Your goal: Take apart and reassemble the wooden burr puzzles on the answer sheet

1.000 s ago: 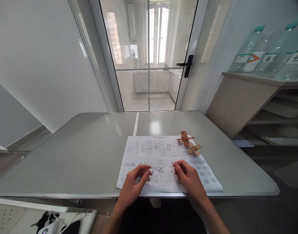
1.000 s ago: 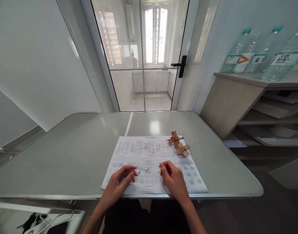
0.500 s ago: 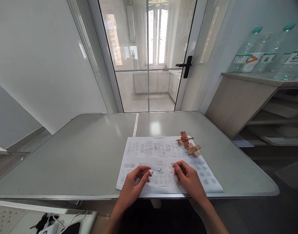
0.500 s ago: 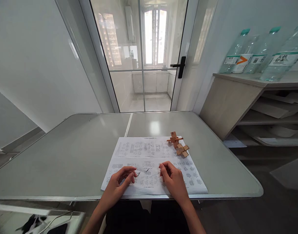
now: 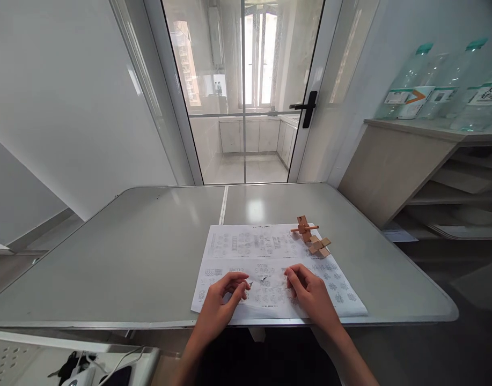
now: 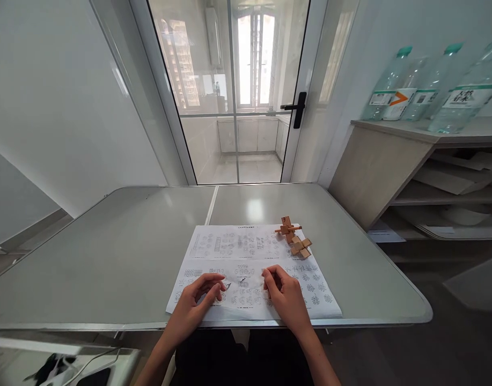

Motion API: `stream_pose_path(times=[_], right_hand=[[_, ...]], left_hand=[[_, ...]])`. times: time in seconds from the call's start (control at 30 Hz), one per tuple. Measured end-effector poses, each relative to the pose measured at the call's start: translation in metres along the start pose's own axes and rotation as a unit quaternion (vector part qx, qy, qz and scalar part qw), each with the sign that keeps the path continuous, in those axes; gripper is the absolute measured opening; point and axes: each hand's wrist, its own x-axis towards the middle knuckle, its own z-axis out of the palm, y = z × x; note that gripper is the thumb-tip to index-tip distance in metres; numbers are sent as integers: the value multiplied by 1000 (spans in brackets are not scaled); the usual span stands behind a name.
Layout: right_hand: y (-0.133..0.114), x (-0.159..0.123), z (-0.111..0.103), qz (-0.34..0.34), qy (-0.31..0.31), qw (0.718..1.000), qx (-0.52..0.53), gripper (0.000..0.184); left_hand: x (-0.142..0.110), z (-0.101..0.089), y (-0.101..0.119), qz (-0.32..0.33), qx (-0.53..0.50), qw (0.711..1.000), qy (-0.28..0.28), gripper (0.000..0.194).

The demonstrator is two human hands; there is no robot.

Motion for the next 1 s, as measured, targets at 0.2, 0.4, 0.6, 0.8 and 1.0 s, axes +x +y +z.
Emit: stream_pose_path(times=[0.2, 0.4, 0.6, 0.8, 1.0], right_hand=[[-3, 0, 0, 2, -1, 1000, -7, 44], [1, 1, 2, -3, 13, 1000, 7, 40], [-6, 26, -1, 10, 69, 996, 46, 66], [-8, 76, -3, 61, 84, 988, 118, 92], [7, 103, 6, 79, 118, 981, 133, 89]], left_hand=[[0, -1, -1, -1, 4, 1000, -1, 32], [-1, -1, -1, 3, 8, 1000, -3, 30], [-2, -2, -2, 7, 12, 1000, -9, 29], [-2, -1, -1, 2, 12, 1000, -6, 29], [-2, 0, -2, 3, 8, 1000, -3, 30]])
